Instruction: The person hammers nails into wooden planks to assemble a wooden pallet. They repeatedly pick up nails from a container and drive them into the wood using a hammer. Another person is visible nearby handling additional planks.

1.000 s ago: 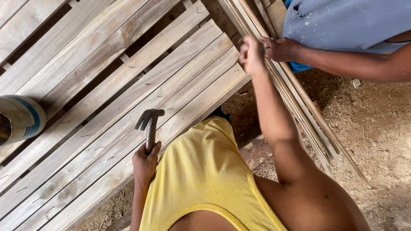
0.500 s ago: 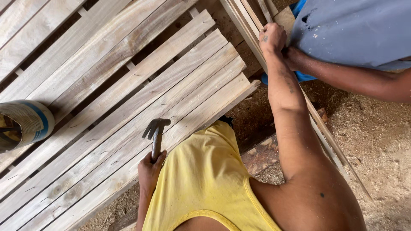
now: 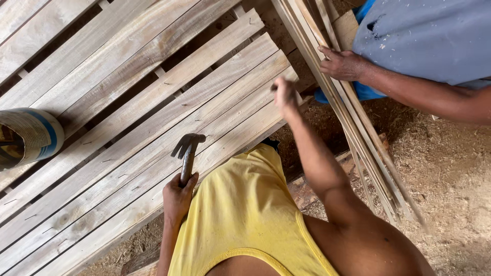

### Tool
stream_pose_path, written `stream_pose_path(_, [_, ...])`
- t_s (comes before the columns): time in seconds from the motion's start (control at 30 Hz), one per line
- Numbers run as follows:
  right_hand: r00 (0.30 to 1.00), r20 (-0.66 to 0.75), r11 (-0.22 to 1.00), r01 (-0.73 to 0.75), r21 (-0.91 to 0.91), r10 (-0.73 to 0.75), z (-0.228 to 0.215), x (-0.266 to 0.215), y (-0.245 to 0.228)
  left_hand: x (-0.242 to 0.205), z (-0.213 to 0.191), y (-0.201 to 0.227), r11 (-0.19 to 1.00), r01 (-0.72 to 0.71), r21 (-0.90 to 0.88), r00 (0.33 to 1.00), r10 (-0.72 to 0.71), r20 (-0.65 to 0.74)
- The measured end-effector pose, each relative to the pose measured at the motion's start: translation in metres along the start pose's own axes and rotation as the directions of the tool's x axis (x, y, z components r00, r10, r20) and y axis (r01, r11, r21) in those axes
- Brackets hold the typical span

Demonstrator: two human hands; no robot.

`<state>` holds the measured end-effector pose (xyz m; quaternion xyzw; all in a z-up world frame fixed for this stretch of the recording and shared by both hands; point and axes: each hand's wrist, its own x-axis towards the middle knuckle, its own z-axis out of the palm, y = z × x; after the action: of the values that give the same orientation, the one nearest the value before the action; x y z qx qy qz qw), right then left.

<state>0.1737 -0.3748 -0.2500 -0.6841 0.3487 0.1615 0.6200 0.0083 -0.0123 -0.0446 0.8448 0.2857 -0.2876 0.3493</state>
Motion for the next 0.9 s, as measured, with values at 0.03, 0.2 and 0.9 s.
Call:
stream_pose_path(0.03, [1.0,0.016,1.0,0.004,-0.01,-0.004,0.01,-0.018,0.009,0.0,-0.001,0.002,1.0,0.005,0.001,1.0,-0.005,0.001])
stream_pose_path(0.2, [0.963,0.266,0.98,-0.081,0.181,0.03,0.044,-0.084,0.033,0.001,-0.004,0.006,0.996,0.009,0.087,1.0,-0.009,0.007])
stream_pose_path(0.9, [0.819,0.572,0.766,-0.39,0.51,0.036,0.027,-0.098,-0.015,0.006,0.004,-0.033,0.999,0.035,0.023,0.999,-0.035,0.023])
